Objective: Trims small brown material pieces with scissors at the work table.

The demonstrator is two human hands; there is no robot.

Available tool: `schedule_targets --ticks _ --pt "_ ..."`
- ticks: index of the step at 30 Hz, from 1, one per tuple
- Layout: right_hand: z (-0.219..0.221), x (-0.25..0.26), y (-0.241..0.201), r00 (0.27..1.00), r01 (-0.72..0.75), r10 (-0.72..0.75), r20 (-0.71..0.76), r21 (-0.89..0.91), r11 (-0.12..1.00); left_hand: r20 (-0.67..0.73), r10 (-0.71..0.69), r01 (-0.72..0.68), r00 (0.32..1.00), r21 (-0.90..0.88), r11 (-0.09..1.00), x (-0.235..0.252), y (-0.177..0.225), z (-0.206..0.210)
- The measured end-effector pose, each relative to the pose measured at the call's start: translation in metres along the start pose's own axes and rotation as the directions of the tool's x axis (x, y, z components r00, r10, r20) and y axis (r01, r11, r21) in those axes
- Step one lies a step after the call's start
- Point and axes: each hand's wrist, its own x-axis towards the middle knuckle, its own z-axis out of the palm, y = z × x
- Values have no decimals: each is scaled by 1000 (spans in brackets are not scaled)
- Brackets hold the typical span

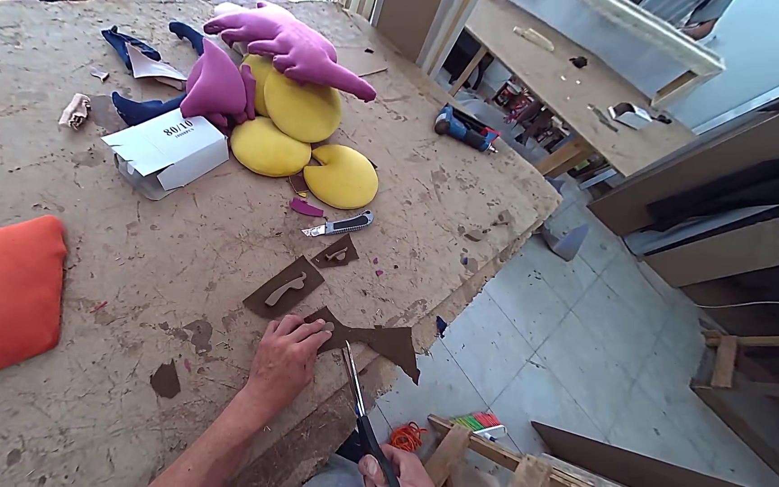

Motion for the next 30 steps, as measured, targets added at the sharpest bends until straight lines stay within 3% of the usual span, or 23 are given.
schedule_targets --ticks 12,16,25,28,30 --pt "19 29 -27 991 -21 24 -133 25 999 11 -3 2 1000 41 999 -1 4 1" --pt "20 36 -23 980 25 -28 -196 -19 1000 13 -9 9 1000 21 1000 -1 4 1" --pt "14 47 -44 983 33 -23 -180 49 998 11 -17 17 1000 28 999 -1 5 0" --pt "1 47 -50 965 120 -87 -248 124 985 21 -16 16 1000 17 1000 -1 4 1" --pt "-24 42 -60 947 151 -127 -296 61 987 21 -24 25 999 -38 999 0 2 -1"
